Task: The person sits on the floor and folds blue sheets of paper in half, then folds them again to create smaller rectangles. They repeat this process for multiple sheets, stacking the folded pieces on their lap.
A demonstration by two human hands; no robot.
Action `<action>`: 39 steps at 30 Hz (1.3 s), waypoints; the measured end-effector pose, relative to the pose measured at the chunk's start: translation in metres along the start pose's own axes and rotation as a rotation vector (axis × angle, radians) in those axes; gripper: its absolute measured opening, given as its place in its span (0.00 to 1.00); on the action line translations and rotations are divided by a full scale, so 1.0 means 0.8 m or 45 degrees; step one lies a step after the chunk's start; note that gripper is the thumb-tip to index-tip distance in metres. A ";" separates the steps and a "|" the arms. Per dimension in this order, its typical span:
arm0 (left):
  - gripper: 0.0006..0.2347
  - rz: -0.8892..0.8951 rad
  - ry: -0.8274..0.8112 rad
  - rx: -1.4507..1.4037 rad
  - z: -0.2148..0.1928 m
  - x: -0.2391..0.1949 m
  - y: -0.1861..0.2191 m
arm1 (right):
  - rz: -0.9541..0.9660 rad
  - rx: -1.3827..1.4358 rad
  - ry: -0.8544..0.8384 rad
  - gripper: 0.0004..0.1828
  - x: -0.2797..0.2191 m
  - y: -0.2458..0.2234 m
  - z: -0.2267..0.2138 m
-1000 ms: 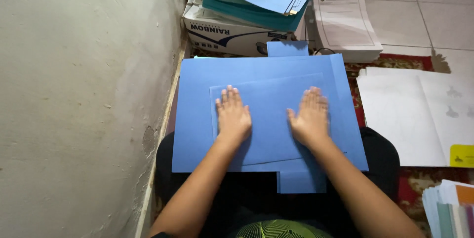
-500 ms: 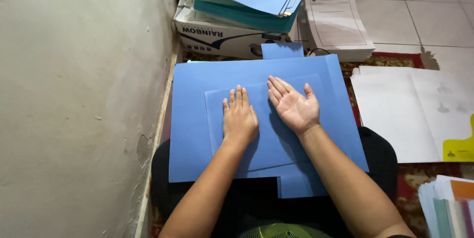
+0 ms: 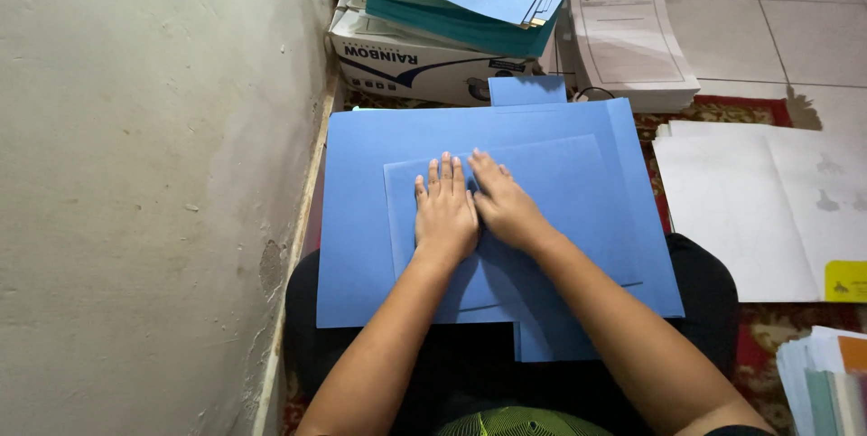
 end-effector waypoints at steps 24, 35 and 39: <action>0.27 0.193 -0.292 -0.011 -0.071 -0.100 -0.001 | 0.340 -1.365 -0.111 0.41 -0.135 -0.021 -0.129; 0.29 -0.081 -0.191 0.059 -0.020 -0.055 -0.036 | 0.392 -1.521 -0.152 0.42 -0.178 0.019 -0.146; 0.29 -0.165 -0.140 0.066 0.012 0.022 -0.042 | 0.348 -1.558 -0.069 0.42 -0.118 0.030 -0.159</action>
Point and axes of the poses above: each hand's wrist, its own x-axis towards the middle knuckle, its own z-axis out of the palm, y = z × x, the point moved 2 cm from there along x, towards the middle knuckle, and after that the axes turned 1 degree about -y, right-handed, at the moved point
